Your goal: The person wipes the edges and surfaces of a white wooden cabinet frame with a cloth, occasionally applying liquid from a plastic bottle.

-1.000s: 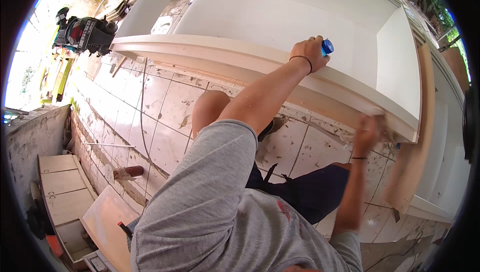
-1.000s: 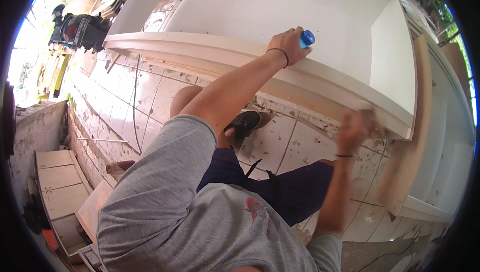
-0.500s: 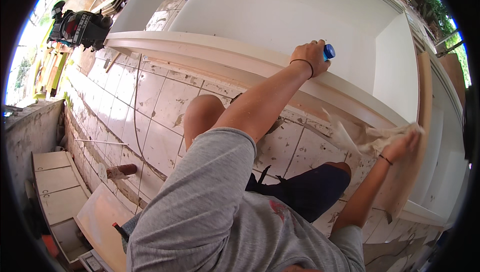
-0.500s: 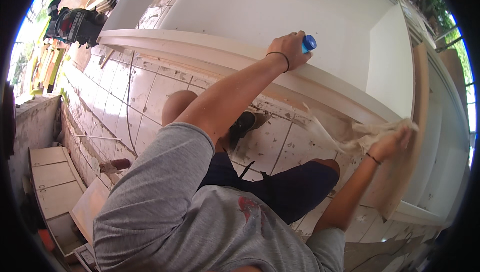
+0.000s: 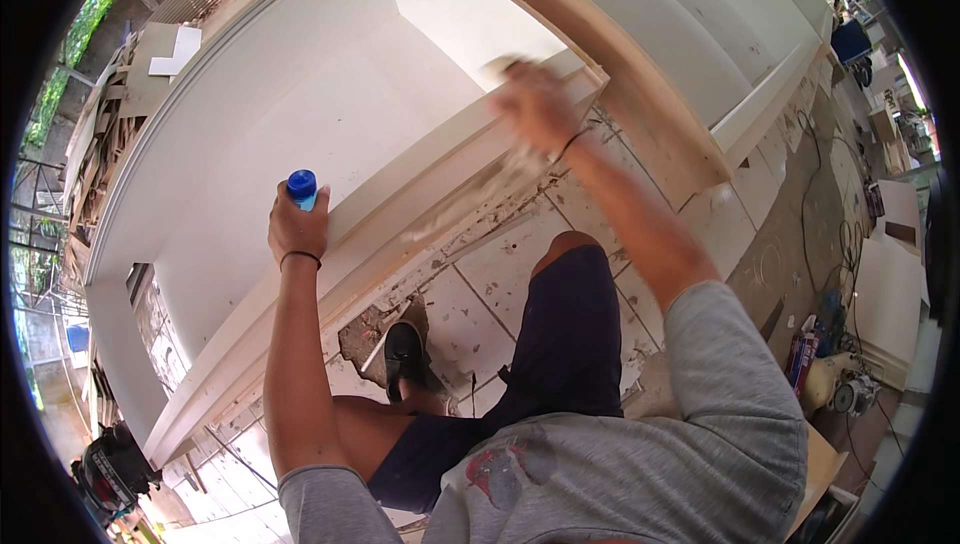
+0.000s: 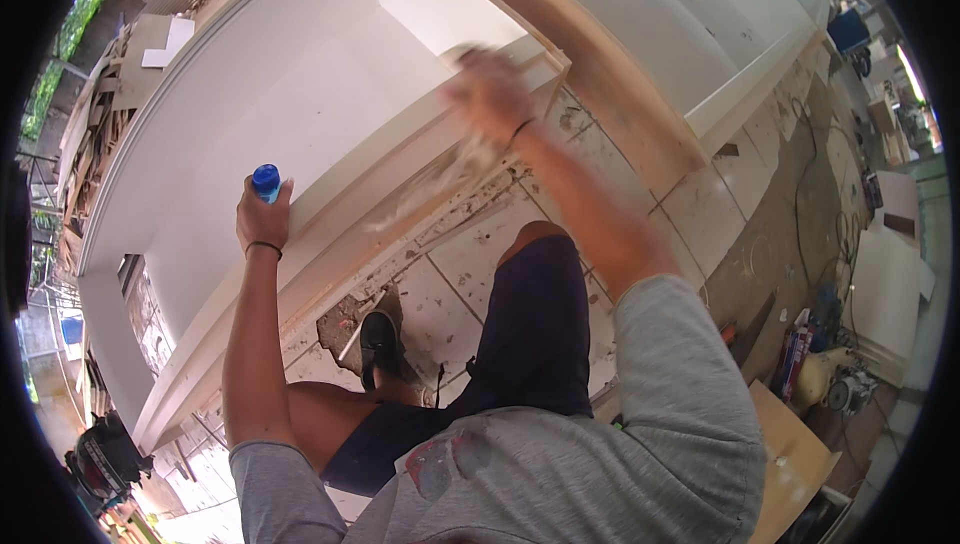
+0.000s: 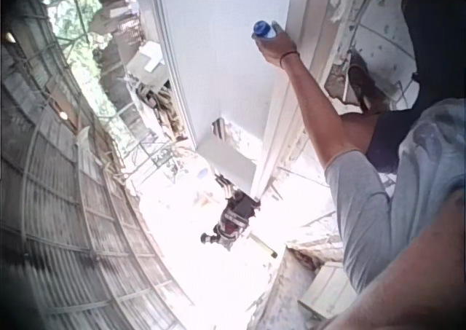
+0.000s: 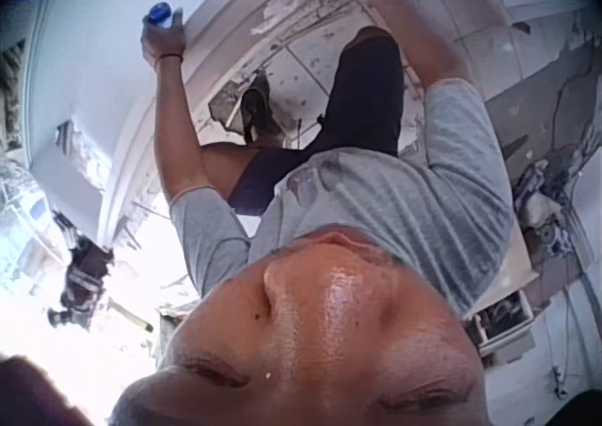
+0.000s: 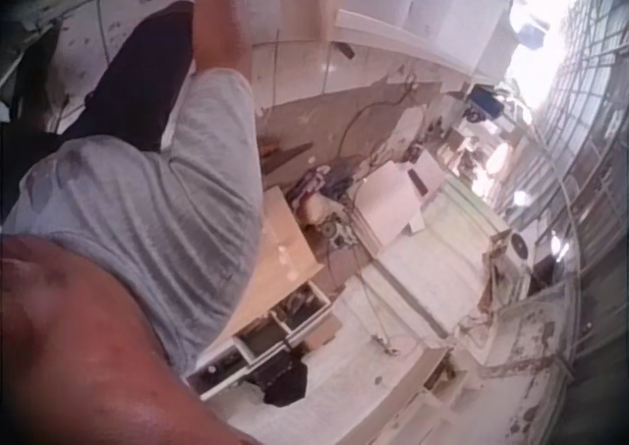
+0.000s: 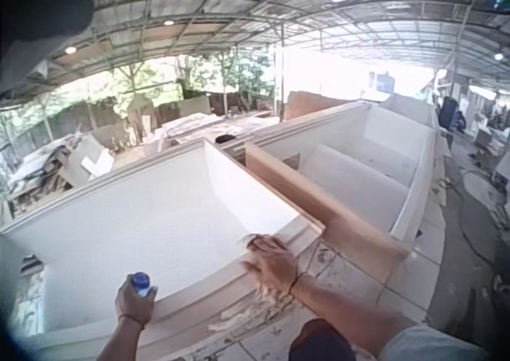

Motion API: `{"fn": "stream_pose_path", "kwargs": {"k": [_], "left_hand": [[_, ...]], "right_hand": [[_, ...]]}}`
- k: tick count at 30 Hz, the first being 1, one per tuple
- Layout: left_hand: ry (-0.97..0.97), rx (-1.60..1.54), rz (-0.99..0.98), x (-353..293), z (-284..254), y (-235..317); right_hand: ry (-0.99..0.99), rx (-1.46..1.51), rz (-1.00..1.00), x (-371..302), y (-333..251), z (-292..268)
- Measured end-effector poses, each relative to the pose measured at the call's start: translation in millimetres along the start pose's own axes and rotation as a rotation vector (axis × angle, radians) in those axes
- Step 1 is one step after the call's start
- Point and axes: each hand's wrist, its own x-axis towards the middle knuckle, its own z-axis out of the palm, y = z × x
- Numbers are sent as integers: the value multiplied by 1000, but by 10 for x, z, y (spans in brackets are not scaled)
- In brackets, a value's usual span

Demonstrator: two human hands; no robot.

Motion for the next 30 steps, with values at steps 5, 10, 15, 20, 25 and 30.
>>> {"fn": "stream_pose_path", "kwargs": {"k": [5, 10, 15, 20, 25, 30], "left_hand": [[-56, 27, -17, -5, 3, -35], [-46, 13, -30, 6, -56, -122], [-21, 14, 9, 38, 53, -109], [-19, 1, 19, 21, 40, -49], [100, -60, 53, 2, 0, -378], [-43, -90, 25, 18, -14, -1]], "right_hand": [[-214, -279, 444, 102, -57, -193], [-124, -17, -62, -150, -791, 60], [-115, -273, 324, 53, 315, -220], [-128, -209, 218, -115, -464, 58], [-443, 129, -19, -95, -958, -100], [-213, -239, 347, 117, 366, -544]]}}
